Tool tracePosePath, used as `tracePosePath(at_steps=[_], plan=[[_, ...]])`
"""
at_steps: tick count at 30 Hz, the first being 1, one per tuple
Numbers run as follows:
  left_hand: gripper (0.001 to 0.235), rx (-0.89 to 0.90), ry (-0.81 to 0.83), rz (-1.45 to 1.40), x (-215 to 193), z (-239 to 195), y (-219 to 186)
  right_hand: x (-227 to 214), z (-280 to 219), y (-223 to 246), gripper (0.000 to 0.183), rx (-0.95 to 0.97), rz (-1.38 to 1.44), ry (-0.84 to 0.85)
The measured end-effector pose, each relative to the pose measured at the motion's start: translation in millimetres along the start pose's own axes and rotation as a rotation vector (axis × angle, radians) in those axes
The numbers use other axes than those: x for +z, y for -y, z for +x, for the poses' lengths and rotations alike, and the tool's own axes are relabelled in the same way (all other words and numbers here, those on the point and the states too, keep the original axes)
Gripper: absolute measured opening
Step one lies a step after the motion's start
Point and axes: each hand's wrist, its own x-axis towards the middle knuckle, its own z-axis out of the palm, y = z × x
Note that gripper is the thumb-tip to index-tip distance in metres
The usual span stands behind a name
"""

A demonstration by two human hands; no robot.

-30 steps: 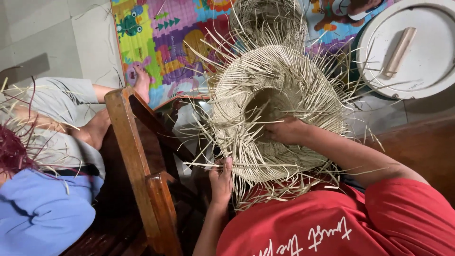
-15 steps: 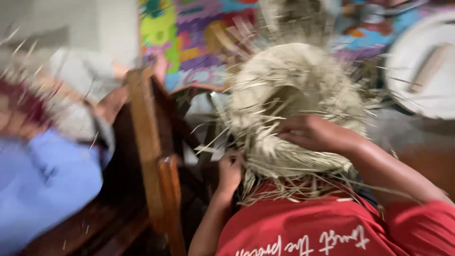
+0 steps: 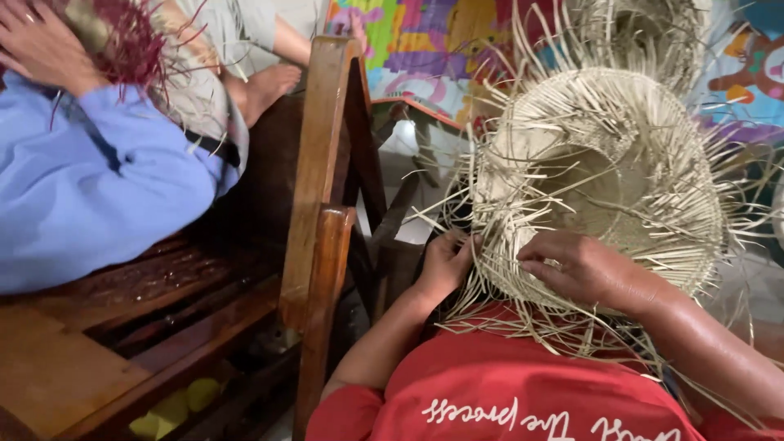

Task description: Finishing a woven straw hat by tucking in loose straw ends along the brim to secure the weave.

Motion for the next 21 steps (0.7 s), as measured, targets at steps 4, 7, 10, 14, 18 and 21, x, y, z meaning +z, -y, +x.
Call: tracePosePath(at_steps=[4, 7, 10, 14, 18, 21], plan=[[0.018, 0.031, 0.04, 0.044, -4, 1, -6, 7, 6, -1, 0.019, -0.033, 0.006, 0.05], [0.019, -0.038, 0.0, 0.037, -1, 5, 13, 11, 7, -6, 0.018, -0.117, 0.039, 0.011], [0.02, -0.144, -0.02, -0.025, 3, 12, 25, 13, 5, -14, 0.017, -0.205, 0.062, -0.068], [0.029, -0.141, -0.058, 0.036, -2, 20, 15, 33, 5, -40, 0.013, -0.283, 0.053, -0.093], [0.046, -0.151, -0.104, -0.149, -6, 32, 12, 27, 6, -29, 0.017, -0.177, -0.011, 0.03], [0.039, -0.111, -0.177, -0.102, -12, 39, 3, 26, 8, -22, 0.017, -0.203, -0.02, 0.003]])
